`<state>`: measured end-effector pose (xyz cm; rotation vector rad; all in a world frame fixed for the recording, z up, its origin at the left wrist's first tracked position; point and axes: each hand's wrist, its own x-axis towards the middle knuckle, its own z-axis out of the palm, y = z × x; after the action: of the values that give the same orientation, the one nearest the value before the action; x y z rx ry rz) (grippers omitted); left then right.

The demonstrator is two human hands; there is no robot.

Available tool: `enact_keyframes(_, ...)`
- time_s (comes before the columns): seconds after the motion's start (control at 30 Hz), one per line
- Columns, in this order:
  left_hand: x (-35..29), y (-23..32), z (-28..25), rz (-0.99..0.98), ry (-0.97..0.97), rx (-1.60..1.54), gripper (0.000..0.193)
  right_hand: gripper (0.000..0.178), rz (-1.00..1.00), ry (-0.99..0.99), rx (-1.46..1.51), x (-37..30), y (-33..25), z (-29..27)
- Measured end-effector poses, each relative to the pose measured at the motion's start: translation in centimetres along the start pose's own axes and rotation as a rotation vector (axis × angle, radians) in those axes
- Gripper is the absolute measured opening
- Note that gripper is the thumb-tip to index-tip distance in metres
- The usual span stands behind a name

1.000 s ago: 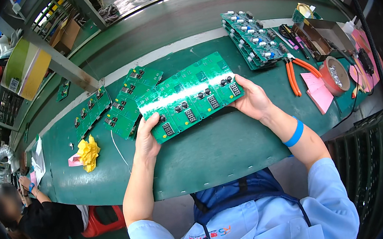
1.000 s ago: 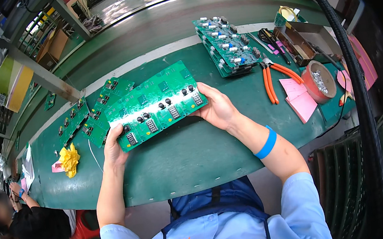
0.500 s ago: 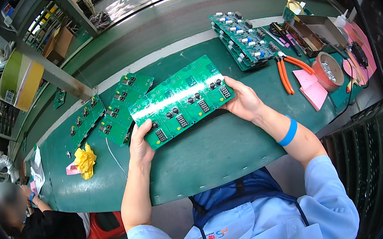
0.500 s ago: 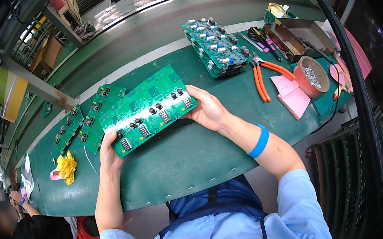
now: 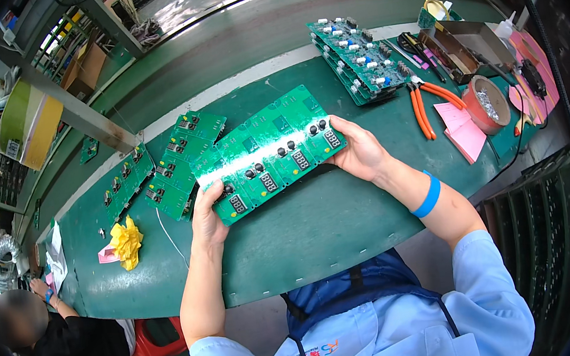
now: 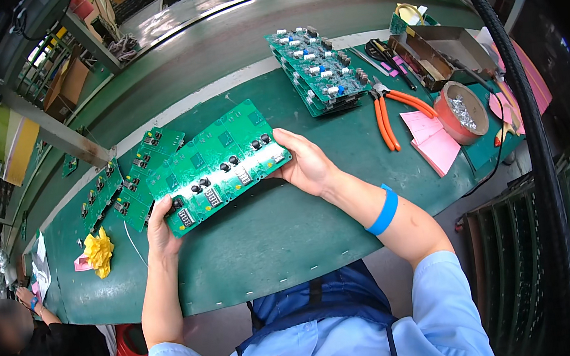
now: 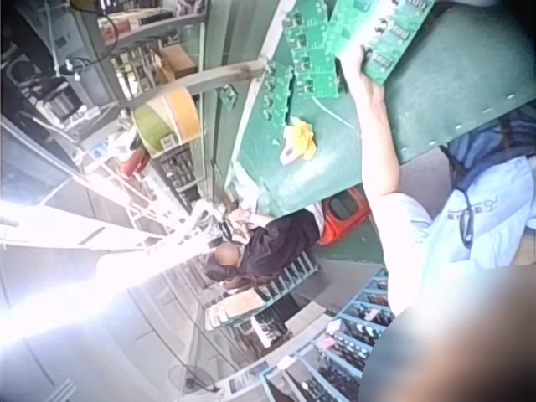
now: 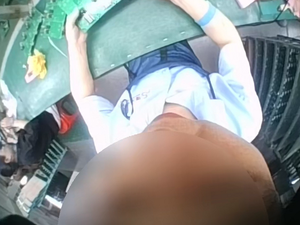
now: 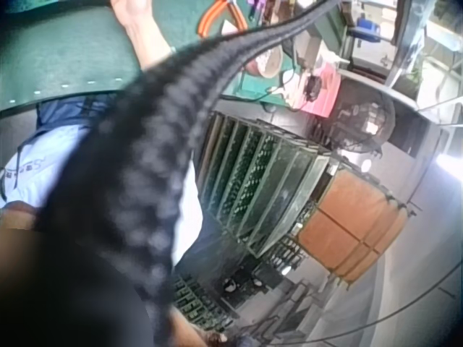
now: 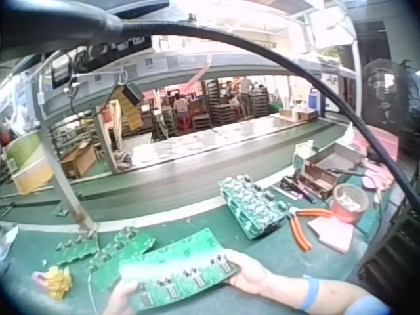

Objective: The person solders components onto a printed circuit board using a soldering iron and pliers.

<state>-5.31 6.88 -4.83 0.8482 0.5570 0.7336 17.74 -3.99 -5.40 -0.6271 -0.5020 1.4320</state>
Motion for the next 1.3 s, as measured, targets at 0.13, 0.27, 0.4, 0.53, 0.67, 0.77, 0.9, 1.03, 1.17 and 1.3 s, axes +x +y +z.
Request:
enact_keyframes(0.13,0.0,0.1,0.2,0.003,-0.01,-0.029,0.042,0.033,-0.006,0.004,0.002,0.0,0.1,0.0)
enact_keyframes(0.27,0.0,0.1,0.3,0.007,-0.013,-0.039,0.042,0.034,-0.001,0.027,0.007,0.1,0.2,-0.3)
enact_keyframes(0.4,0.1,0.2,0.0,-0.026,-0.041,-0.044,0.041,0.034,0.008,0.039,0.02,0.2,0.2,-0.1)
enact_keyframes(0.53,0.1,0.0,0.0,-0.001,-0.02,-0.014,0.041,0.034,0.001,0.032,0.022,0.2,0.2,-0.1)
enact_keyframes(0.67,0.2,-0.1,-0.1,0.009,0.011,-0.003,0.04,0.03,-0.01,0.05,0.015,0.0,0.1,0.1)
enact_keyframes(0.77,0.3,-0.1,-0.3,0.001,0.009,-0.019,0.039,0.034,-0.013,0.032,-0.022,0.1,0.2,0.0)
enact_keyframes(0.9,0.4,0.0,-0.5,-0.031,0.051,-0.069,0.039,0.036,0.01,0.112,-0.093,-0.1,0.1,0.4)
enact_keyframes(1.03,0.5,-0.1,-0.7,-0.047,0.029,-0.069,0.038,0.033,-0.02,0.088,-0.098,0.0,0.1,0.5)
enact_keyframes(1.17,0.2,0.0,0.0,-0.018,0.016,-0.04,0.037,0.034,-0.024,0.159,-0.137,0.0,0.1,0.6)
enact_keyframes(1.3,0.2,-0.1,0.0,0.002,0.013,-0.05,0.036,0.032,-0.04,0.133,-0.115,0.1,0.2,0.1)
